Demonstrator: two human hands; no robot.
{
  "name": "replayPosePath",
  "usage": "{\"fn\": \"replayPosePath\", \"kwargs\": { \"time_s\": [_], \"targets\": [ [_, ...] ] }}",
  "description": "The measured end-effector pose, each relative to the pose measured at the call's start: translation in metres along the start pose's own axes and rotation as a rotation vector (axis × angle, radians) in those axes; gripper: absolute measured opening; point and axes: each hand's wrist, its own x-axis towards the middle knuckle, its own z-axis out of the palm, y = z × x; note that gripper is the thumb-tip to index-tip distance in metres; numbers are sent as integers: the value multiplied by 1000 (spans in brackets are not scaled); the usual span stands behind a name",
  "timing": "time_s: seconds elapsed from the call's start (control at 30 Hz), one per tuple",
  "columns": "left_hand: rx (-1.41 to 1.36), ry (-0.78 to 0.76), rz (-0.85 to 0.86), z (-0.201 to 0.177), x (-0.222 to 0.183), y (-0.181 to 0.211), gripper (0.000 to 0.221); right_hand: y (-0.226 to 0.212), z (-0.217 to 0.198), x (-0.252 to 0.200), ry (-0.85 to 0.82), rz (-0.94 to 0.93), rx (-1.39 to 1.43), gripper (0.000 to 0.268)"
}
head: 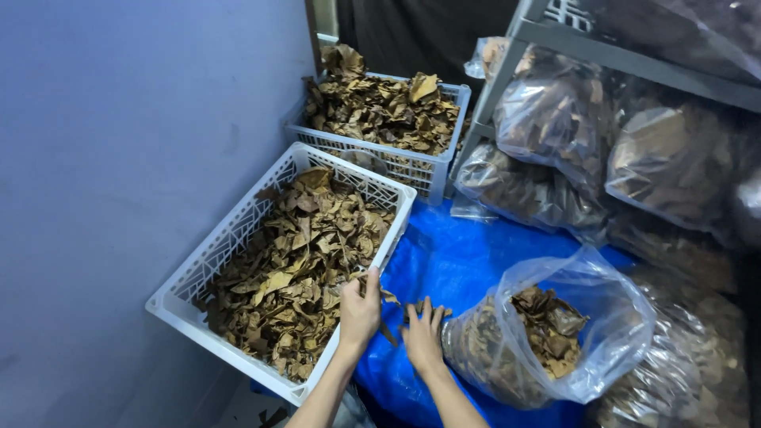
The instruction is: The person sorts dried leaves by hand, picking through them in white plastic crates and placing some into a transparent plastic bag on a blue tarp.
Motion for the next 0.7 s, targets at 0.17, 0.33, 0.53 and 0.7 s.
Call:
{"fn": "replayPosePath", "kwargs": {
  "time_s": [0.17, 0.33, 0.53, 0.7],
  "targets": [
    [14, -98, 51, 2, -9, 13, 45, 24, 5, 6, 221, -257, 107, 34],
    [68, -64, -1, 18, -8, -2, 39, -11, -37, -11, 346, 102, 1114, 19],
    [-80, -55, -32, 38, -18, 9, 30, -26, -58, -41, 46, 148, 2309, 35],
    [-71, -50, 34, 58, -34, 19, 32, -36, -51, -48, 13, 44, 2489, 47]
  ]
}}
